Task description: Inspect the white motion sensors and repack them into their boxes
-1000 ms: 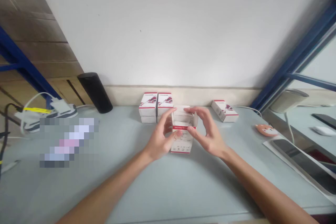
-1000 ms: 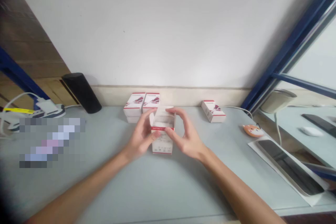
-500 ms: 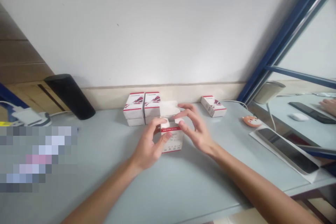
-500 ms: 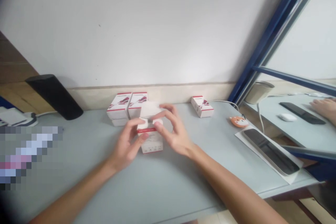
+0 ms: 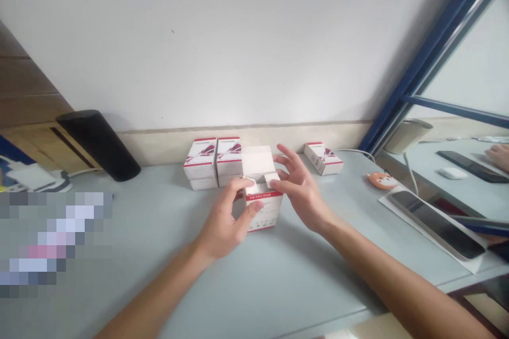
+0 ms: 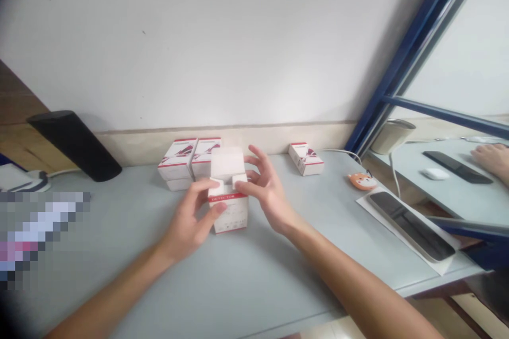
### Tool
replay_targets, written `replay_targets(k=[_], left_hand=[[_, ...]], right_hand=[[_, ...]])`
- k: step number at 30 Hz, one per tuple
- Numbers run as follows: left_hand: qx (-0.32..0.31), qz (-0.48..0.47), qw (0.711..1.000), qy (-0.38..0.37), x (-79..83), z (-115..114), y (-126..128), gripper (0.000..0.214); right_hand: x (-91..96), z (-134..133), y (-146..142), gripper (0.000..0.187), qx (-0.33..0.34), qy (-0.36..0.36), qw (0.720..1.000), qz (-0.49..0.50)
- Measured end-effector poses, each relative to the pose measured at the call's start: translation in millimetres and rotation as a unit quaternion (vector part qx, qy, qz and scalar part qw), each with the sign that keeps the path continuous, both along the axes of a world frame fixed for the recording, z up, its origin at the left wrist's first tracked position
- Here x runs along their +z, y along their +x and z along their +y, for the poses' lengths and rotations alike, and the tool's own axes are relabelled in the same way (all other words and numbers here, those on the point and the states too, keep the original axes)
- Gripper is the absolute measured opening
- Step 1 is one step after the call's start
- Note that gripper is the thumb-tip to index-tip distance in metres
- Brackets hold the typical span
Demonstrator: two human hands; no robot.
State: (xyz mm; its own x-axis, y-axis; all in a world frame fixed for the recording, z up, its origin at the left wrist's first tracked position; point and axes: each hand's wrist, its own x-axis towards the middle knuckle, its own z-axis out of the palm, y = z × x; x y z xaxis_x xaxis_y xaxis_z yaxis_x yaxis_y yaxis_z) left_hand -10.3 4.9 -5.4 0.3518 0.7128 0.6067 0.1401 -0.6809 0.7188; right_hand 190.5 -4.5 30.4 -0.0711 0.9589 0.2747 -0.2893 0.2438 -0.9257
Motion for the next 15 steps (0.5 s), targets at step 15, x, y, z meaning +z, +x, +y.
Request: replay_targets(k=[15], left_hand=[[-0.052, -0.074, 0.995, -0.032, -2.0, 2.6, 5.0, 0.064]], right_hand=[[-4.6, -3.8, 4.5, 0.022, -0.017, 0.192, 0.962, -0.193]])
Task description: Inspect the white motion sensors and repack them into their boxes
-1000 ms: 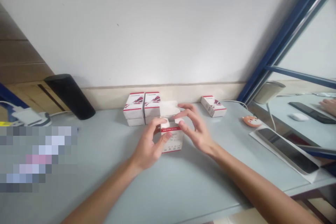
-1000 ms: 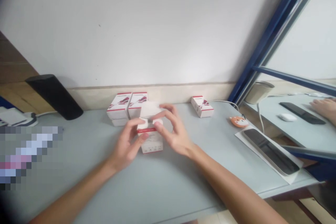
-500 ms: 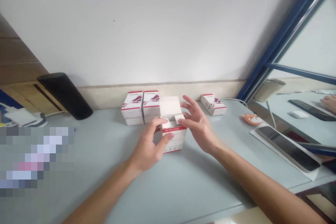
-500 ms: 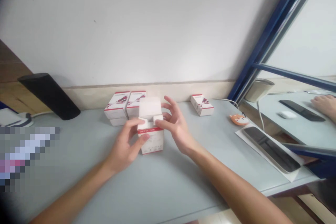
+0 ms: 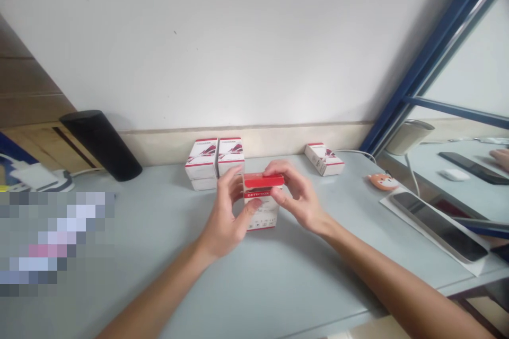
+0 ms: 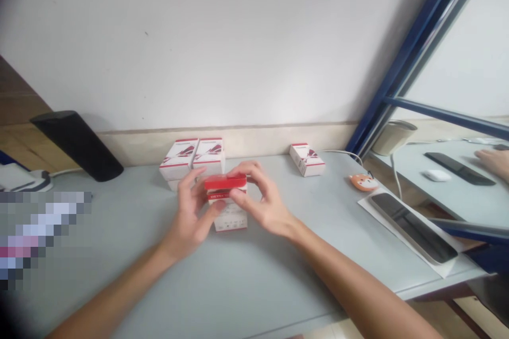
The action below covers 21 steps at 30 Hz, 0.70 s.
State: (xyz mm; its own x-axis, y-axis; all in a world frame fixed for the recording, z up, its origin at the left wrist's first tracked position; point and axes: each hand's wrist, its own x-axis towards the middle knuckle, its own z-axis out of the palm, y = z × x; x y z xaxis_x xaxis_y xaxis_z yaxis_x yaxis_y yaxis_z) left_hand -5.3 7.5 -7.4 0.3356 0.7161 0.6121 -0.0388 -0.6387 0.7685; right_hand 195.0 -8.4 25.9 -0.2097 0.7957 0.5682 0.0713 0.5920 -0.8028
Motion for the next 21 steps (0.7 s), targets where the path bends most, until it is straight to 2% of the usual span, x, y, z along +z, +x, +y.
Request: replay_targets(k=[4, 8, 15, 20, 21], left_hand=[[-0.003, 0.012, 1.0, -0.003, -0.7, -0.2, -1.6, 0.062], [0.013, 0.028, 0.999, 0.031, -1.5, 1.0, -3.2, 0.057], [0.038, 0.063, 0.994, 0.076, -4.4, 8.1, -5.6, 0.037], [0.061, 0.022, 0.995, 0.074, -10.3, 12.3, -3.0, 0.025], [0.081, 0.002, 0.995, 0.062, -9.5, 13.1, -2.2, 0.023]], right_hand=[[-1.1, -0.9, -1.4, 0.017, -0.035, 0.021, 0.999, -0.016], [-1.7, -1.2, -3.5, 0.012, -0.053, 0.039, 0.997, -0.031], [-3.5, 3.7, -1.5, 0.014, -0.072, 0.091, 0.991, -0.065], [-6.6, 4.5, -2.2, 0.017, -0.077, 0.092, 0.99, -0.071], [-8.6, 4.9, -2.4, 0.027, -0.067, 0.077, 0.992, -0.073]])
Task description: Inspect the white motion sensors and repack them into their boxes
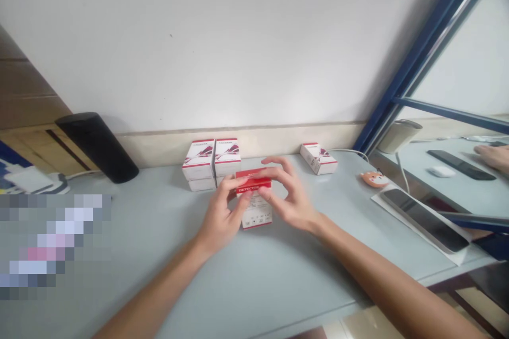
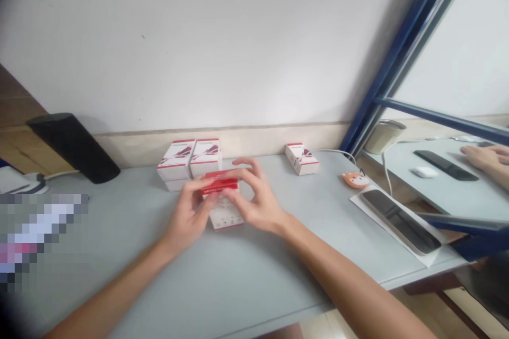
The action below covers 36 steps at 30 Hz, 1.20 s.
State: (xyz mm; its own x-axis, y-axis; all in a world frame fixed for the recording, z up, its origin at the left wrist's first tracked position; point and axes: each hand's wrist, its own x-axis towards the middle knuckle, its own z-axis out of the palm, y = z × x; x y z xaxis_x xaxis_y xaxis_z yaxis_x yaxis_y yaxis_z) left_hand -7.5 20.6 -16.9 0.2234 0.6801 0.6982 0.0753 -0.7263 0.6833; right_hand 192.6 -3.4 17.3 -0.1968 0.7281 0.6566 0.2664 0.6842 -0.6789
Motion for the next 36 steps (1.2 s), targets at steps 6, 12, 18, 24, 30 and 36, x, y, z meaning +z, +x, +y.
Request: replay_targets(k=[6, 12, 18, 24, 30, 36], left_hand=[[0.132, -0.131, 0.973, -0.136, 14.5, 6.2, -2.1, 0.029], [0.12, -0.186, 0.949, -0.223, 15.2, 9.4, -4.0, 0.035], [0.15, -0.114, 0.971, -0.149, 22.0, 14.4, -12.0, 0.032], [0.315, 0.067, 0.946, 0.041, 32.5, 34.0, -42.8, 0.031], [0.315, 0.047, 0.939, -0.134, 12.7, 61.2, -65.8, 0.054], [0.283, 0.012, 0.941, -0.183, -1.2, 68.4, -73.0, 0.06]], right_hand=[[-10.9, 2.2, -2.4, 0.079, 0.082, -0.212, 0.974, -0.008], [-8.7, 0.3, -6.8, 0.07, 0.089, -0.229, 0.969, 0.022], [-16.3, 4.8, -11.8, 0.078, 0.071, -0.182, 0.979, 0.052], [-19.7, 6.4, -7.8, 0.075, -0.053, 0.004, 0.999, -0.01], [-22.1, 5.0, -5.2, 0.062, -0.13, 0.082, 0.984, -0.087], [-23.5, 12.3, -2.5, 0.056, -0.193, 0.15, 0.964, -0.108]])
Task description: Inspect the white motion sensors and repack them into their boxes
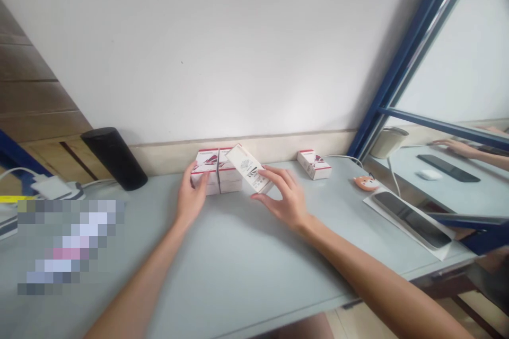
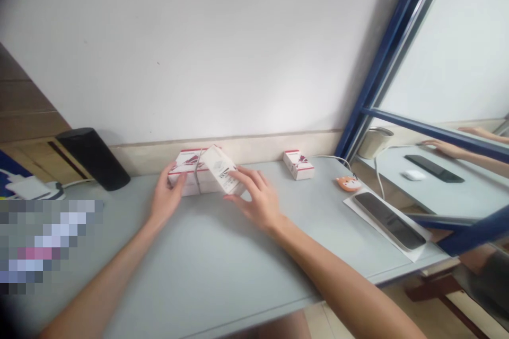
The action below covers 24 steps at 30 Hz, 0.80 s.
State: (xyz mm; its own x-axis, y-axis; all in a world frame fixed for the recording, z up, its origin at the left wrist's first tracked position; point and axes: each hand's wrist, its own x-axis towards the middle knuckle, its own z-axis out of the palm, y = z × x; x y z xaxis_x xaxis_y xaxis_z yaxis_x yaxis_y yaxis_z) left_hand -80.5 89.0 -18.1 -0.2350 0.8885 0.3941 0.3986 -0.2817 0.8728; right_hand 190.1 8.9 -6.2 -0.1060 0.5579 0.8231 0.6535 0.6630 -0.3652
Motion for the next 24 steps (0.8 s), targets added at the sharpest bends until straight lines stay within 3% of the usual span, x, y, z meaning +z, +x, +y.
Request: replay_targets(k=[3, 8, 12, 19, 24], left_hand=[[-0.032, -0.034, 0.999, 0.008, -2.4, 0.5, 0.0, 0.065], [-0.083, -0.047, 0.995, 0.025, -5.6, 4.6, 1.0, 0.064], [-0.083, -0.042, 0.995, 0.032, -7.6, 6.6, 0.1, 0.063], [-0.105, -0.03, 0.993, 0.037, -6.7, 4.2, -0.5, 0.072], [-0.076, -0.017, 0.996, 0.037, -0.7, 2.1, 4.2, 0.062]], right_hand=[[13.4, 8.9, -12.4, 0.051, -0.021, 0.043, 0.997, -0.06], [42.7, 33.1, -64.5, 0.042, 0.003, 0.024, 0.974, -0.226], [48.0, 61.8, -104.0, 0.042, -0.037, 0.031, 0.954, -0.295], [36.7, 91.6, -125.5, 0.04, -0.028, 0.029, 0.977, -0.211], [24.5, 80.1, -87.7, 0.048, 0.065, 0.004, 0.993, -0.098]])
